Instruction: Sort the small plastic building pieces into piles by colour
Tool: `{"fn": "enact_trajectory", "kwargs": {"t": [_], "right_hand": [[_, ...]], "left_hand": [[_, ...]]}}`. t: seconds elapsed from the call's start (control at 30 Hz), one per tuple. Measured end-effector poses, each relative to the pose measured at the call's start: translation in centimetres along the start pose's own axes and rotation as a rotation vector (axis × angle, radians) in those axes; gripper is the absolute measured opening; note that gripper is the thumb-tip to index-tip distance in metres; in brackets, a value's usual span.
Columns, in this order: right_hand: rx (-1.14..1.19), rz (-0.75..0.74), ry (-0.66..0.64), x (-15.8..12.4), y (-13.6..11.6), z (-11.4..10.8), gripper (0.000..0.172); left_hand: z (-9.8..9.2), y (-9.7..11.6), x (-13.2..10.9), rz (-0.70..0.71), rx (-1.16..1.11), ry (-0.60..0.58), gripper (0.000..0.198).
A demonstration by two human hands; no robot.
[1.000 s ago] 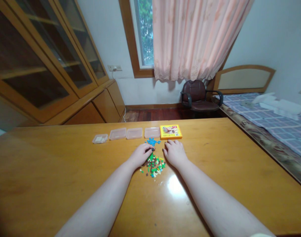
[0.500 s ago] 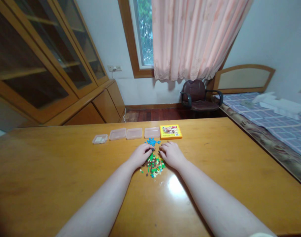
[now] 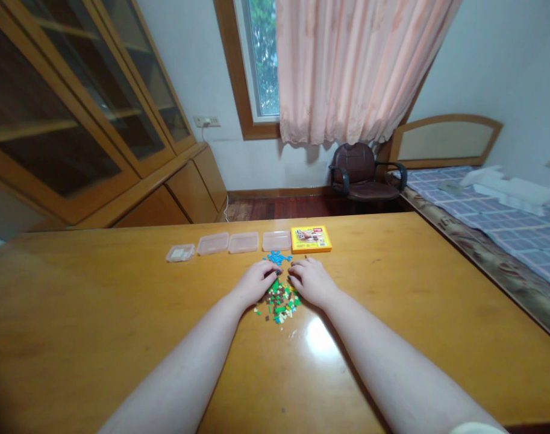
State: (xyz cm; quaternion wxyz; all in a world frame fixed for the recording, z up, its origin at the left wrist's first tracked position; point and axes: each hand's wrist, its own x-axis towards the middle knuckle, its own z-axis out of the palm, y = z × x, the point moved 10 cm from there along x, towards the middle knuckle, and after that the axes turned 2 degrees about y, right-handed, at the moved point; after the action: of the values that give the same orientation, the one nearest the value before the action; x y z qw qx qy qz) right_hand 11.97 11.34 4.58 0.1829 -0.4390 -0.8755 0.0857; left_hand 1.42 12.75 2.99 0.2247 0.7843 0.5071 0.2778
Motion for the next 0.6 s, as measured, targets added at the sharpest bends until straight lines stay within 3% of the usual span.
{"fn": "enact_trajectory", "kwargs": {"t": [0.6], "right_hand": [[0.016,0.021,0.032,0.01,0.41,-0.06,0.023]], "left_hand": [[0.05,0.05,0.04,-0.001,0.000,-0.008,0.023]]}}
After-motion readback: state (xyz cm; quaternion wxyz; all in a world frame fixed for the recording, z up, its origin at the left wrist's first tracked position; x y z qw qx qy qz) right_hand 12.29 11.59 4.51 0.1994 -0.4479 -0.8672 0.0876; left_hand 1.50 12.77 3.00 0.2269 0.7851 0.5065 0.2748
